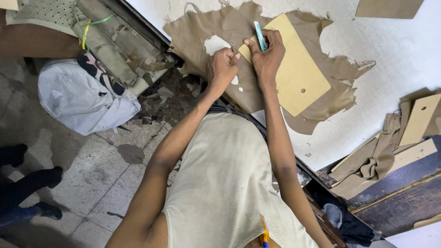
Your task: The person places a light-colored template onto a large piece of brown leather on a white worktable, then uses a small cutting tool to trace and cut along the template's edges. The person repeats this process with different templates, cutting out multiple leather pieces.
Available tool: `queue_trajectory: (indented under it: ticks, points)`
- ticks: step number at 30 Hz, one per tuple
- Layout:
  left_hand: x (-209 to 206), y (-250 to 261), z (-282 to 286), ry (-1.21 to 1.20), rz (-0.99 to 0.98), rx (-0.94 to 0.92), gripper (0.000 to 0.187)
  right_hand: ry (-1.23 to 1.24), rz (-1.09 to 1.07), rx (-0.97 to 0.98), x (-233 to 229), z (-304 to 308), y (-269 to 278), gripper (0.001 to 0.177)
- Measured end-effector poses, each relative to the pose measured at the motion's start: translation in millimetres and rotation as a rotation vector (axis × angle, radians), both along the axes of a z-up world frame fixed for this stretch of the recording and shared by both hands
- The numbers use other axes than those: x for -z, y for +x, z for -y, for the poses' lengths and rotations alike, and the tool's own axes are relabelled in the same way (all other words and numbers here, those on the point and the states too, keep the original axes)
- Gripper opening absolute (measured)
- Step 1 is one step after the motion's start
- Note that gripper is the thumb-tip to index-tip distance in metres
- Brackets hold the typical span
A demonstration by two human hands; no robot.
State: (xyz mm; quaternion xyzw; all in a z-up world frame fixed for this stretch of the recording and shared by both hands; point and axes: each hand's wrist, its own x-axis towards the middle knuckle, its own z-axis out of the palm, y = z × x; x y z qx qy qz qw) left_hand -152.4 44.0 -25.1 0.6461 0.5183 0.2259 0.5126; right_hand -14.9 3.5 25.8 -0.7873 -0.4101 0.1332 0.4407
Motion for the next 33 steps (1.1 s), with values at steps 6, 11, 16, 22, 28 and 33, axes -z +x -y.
queue_trajectory:
  ticks: [6,11,16,22,28,33]
  points:
    - [-17.7,-16.1,8.8,0.060,0.030,-0.016,0.021,-0.028,-0.002,0.019,-1.9,-2.4,-4.3,0.037]
    - [-17.5,-19.5,6.0,0.148,-0.021,-0.013,0.018,-0.051,0.029,0.005,-1.0,-5.8,-2.1,0.036]
    - [-13.5,-20.8,2.6,0.128,0.018,0.014,0.018,-0.040,0.050,-0.027,-6.0,-2.8,-2.0,0.034]
    - [-16.0,-22.8,-5.5,0.155,-0.013,0.104,0.018,-0.032,0.069,0.015,-6.0,-5.4,0.2,0.037]
    - [-16.8,-26.7,-5.1,0.251,0.018,0.163,0.019,-0.038,-0.077,0.034,3.5,-1.7,4.5,0.040]
    - [-31.4,-27.9,-7.8,0.139,-0.024,0.159,0.017,0.019,-0.213,0.033,-7.5,21.5,17.9,0.026]
